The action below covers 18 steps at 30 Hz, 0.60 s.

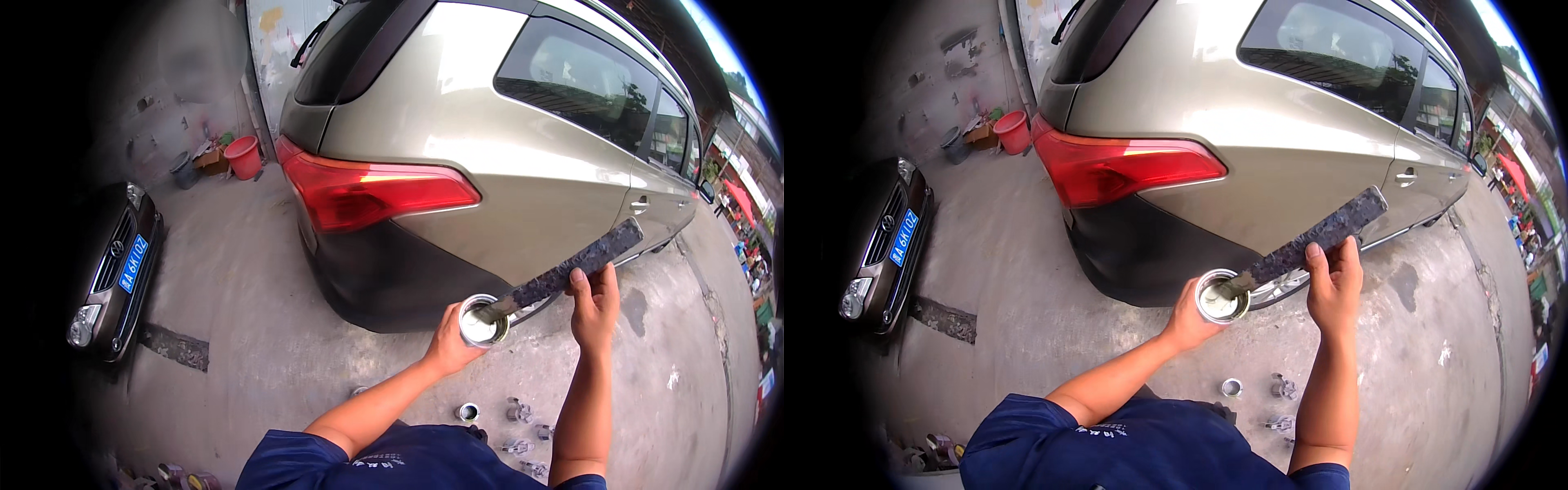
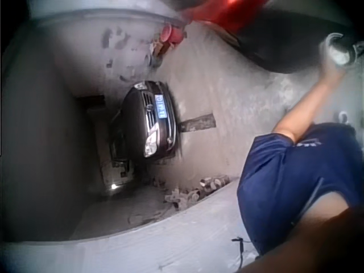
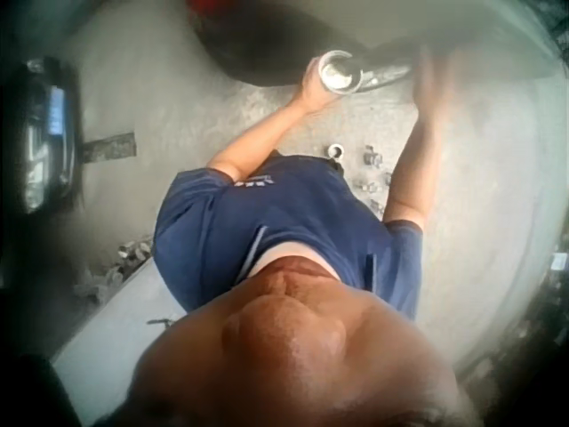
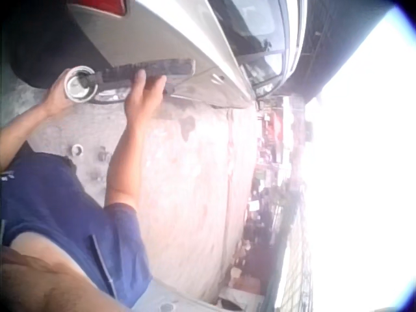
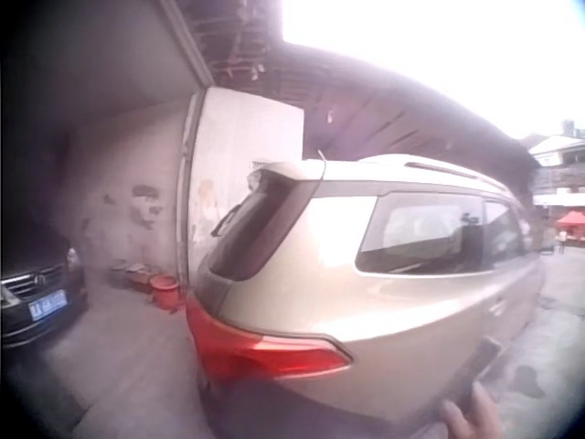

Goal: The person applies a grey paste-like substance to the rear quarter panel of a beige SUV using a metal spreader. They repeatedly dip the spreader into a small metal can to reload the material and smooth it onto the car's surface, occasionally wiping the tool on a nearby car part.

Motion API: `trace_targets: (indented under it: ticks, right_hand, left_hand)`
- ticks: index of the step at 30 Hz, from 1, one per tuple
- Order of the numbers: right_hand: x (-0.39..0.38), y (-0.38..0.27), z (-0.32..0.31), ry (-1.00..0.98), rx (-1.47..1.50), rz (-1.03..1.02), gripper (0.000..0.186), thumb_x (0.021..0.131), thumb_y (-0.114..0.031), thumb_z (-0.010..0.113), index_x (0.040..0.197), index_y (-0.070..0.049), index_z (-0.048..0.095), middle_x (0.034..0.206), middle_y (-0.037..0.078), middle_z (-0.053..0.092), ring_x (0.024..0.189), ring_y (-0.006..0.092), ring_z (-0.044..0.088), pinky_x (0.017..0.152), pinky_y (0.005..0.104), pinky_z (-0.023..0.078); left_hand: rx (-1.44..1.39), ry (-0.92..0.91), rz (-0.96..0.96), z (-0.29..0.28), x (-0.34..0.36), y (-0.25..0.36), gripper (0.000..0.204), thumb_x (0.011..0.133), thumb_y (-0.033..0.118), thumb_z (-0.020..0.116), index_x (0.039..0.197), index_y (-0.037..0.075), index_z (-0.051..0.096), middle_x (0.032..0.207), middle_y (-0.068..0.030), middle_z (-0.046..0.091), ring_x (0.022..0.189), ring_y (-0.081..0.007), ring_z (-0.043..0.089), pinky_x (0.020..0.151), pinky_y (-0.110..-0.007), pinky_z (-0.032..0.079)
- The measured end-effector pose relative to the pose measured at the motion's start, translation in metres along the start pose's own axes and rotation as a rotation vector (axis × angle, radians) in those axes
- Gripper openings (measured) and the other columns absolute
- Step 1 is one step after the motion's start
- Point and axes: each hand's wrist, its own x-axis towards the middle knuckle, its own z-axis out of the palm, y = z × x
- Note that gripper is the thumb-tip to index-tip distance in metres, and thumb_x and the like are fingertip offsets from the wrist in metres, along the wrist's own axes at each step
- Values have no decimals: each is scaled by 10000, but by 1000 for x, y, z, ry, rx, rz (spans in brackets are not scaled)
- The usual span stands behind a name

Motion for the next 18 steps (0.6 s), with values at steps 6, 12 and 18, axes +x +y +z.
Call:
trace_targets:
  ticks: [6, 12, 18]
  right_hand:
    - [41, -14, 119, 20, 82, -89, 130, 960, -118, 609, 998, -13, 543, 829, 20, 595, 709, 68, 542, 637, 225, 460]
    - [92, -39, 192, 44, 133, 7, 133, 943, -104, 595, 1015, 3, 562, 834, 40, 625, 676, 88, 586, 609, 228, 481]
    - [129, -57, 215, 138, 239, 111, 96, 946, -135, 615, 966, -55, 566, 804, 19, 638, 634, 77, 591, 598, 212, 493]
  left_hand:
    - [113, 76, 106, -116, 58, -13, 711, 663, 120, 857, 1283, 30, 521, 1205, -152, 550, 1138, -321, 543, 983, -409, 448]
    - [91, 80, 153, -211, 117, -5, 670, 696, 154, 851, 1264, 26, 519, 1174, -156, 591, 1128, -323, 542, 981, -426, 440]
    - [-14, 29, 7, -250, 146, 4, 615, 723, 198, 834, 1224, 14, 529, 1185, -166, 604, 1118, -309, 588, 965, -415, 463]
